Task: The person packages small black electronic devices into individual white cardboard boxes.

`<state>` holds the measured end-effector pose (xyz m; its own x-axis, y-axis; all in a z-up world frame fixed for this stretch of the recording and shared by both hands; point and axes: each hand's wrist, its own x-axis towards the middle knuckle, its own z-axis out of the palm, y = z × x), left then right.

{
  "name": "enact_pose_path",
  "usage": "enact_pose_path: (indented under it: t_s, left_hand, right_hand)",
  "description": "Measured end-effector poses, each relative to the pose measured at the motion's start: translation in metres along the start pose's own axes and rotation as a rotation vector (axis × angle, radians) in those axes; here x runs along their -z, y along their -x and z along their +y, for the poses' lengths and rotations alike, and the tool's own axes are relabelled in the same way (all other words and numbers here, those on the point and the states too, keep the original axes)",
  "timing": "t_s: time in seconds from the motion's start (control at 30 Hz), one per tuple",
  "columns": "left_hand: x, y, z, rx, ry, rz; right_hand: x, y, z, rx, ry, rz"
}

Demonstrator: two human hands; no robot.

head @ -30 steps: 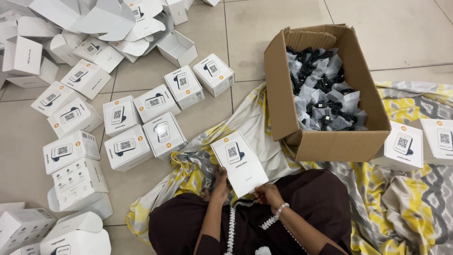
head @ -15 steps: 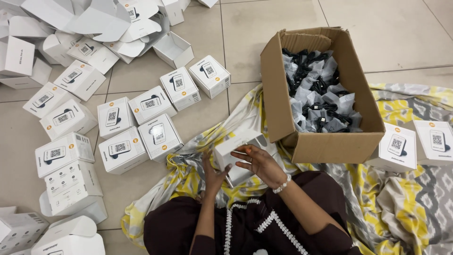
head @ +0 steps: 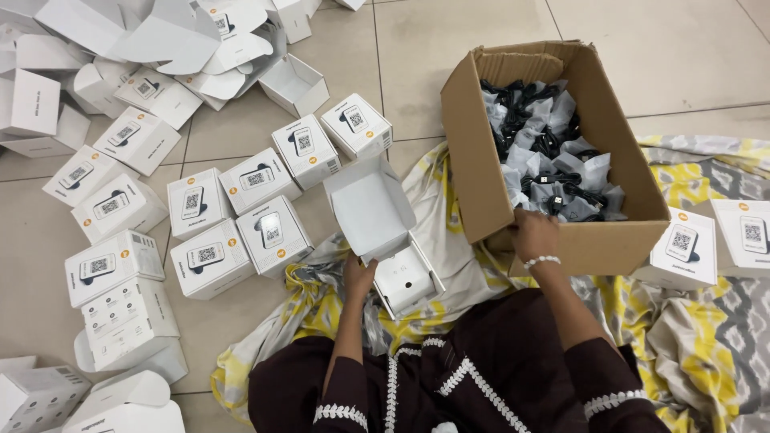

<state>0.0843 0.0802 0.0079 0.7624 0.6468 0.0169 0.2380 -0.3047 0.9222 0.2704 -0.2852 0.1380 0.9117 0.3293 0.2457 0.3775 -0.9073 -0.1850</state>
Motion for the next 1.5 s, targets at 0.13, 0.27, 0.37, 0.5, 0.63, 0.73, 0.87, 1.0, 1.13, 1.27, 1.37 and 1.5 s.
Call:
enact_pose_path:
  t_s: [0.13,0.27,0.37,0.5,0.63,0.73,0.87,1.0,1.13,1.27,1.37,1.5]
  left_hand:
    - [-0.02,-0.01,-0.067,-0.056,-0.107,0.066]
    - [-0.018,-0.008,-0.07,-0.058,0.013,-0.027]
    - [-0.022,-0.001,-0.06,-0.021,-0.037,-0.112]
    - [-0.038,0.021,-0.049,-0.068,0.133,-0.19]
    - [-0.047,0.03,-0.022,0.023,0.07,-0.197]
    - [-0.069,0.021,-0.043,-0.052,0.253,-0.144]
    - [-0.054,0.033,-0.024,0.037,0.157,-0.146]
    - [-0.022,0.058,0.039,-0.344,-0.054,-0.042]
    - [0.032,0.085,0.193,-0.401,-0.492,-0.399]
    - [0.037,0.071,0.162,-0.372,-0.687,-0.475]
    - [0.075,0.064,0.122,-0.171,-0.596,-0.31]
    - [0.112,0.072,0.083,0.223,-0.574,-0.121]
  right_hand:
    - [0.025,0.02,0.052,0.158,0.027,0.0]
    - [0.044,0.038,0.1,0.167,0.053,-0.099]
    - [0.06,0.052,0.113,0.157,0.119,-0.171]
    - [0.082,0.069,0.05,0.155,0.066,-0.013]
    - [0.034,0.088,-0.078,0.38,-0.333,-0.257]
    - [-0.008,0.078,-0.129,0.667,-0.11,-0.468]
    - [-0.043,0.065,-0.133,0.648,0.115,-0.517]
    - [-0.021,0.061,-0.132,0.637,0.053,-0.491]
    - [0.043,0.057,-0.141,0.651,-0.006,-0.458]
    - [0.083,0.054,-0.134,0.656,-0.325,-0.297]
    - [0.055,0.068,-0.1,0.419,-0.555,-0.196]
    - [-0.032,0.095,-0.069,-0.084,-0.695,-0.337]
